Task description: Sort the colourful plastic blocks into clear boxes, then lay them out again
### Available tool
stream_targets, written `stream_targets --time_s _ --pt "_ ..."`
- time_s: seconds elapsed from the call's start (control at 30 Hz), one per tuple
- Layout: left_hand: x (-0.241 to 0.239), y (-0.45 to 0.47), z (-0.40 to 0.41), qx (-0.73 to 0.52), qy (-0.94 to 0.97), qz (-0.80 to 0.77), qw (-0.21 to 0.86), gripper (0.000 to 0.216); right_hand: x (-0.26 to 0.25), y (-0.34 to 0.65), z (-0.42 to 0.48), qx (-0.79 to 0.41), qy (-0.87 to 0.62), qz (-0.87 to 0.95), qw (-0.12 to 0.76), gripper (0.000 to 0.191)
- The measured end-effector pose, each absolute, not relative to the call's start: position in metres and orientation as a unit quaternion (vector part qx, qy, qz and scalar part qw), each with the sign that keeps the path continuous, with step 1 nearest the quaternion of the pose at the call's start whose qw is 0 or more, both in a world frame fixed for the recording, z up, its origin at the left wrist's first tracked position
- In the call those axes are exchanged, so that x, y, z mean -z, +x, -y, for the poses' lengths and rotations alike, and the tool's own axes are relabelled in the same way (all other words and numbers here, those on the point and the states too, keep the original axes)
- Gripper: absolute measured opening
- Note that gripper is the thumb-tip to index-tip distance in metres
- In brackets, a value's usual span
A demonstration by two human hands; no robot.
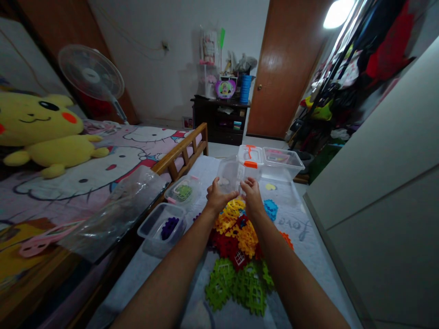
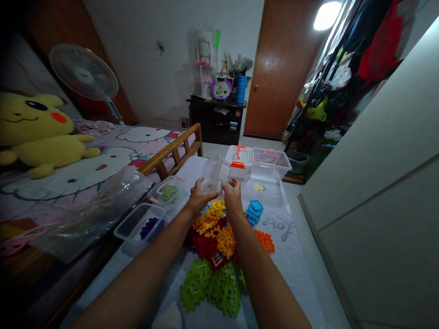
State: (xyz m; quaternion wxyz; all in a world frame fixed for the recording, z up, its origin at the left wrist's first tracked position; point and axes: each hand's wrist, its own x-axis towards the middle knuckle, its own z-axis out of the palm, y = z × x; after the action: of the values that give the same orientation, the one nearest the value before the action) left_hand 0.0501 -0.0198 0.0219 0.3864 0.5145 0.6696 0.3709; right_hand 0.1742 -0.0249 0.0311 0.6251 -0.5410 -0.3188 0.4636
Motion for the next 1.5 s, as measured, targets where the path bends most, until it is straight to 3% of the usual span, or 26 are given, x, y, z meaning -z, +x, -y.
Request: stream_targets --time_s 0.2,0.53,0.73,0.97,1.5 --pt "-0.044 0.055 -0.021 -0.329 0.469 -0.744 0.344 0.103 -0.017 0.237 0.030 -0.369 -0.625 0.363 0.584 0.066" --pt "-0.042 0.078 -0.103 -0.235 0.458 -0.825 0.233 0.101 0.061 0.352 0.068 -0.154 -0.747 0.423 0.489 0.057" --pt "-0.031 0.086 -0.128 -0.197 0.492 -0.827 0.189 0.098 0.070 0.352 0.074 -0.138 -0.747 0.427 0.491 0.055" --pt "-0.024 0.094 -0.154 -0.210 0.499 -0.815 0.208 0.105 0.070 0.348 0.080 -0.102 -0.745 0.459 0.473 0.045" --pt "-0.023 0.096 -0.171 -0.187 0.528 -0.804 0.202 0.106 0.070 0.345 0.080 -0.097 -0.740 0.481 0.461 0.041"
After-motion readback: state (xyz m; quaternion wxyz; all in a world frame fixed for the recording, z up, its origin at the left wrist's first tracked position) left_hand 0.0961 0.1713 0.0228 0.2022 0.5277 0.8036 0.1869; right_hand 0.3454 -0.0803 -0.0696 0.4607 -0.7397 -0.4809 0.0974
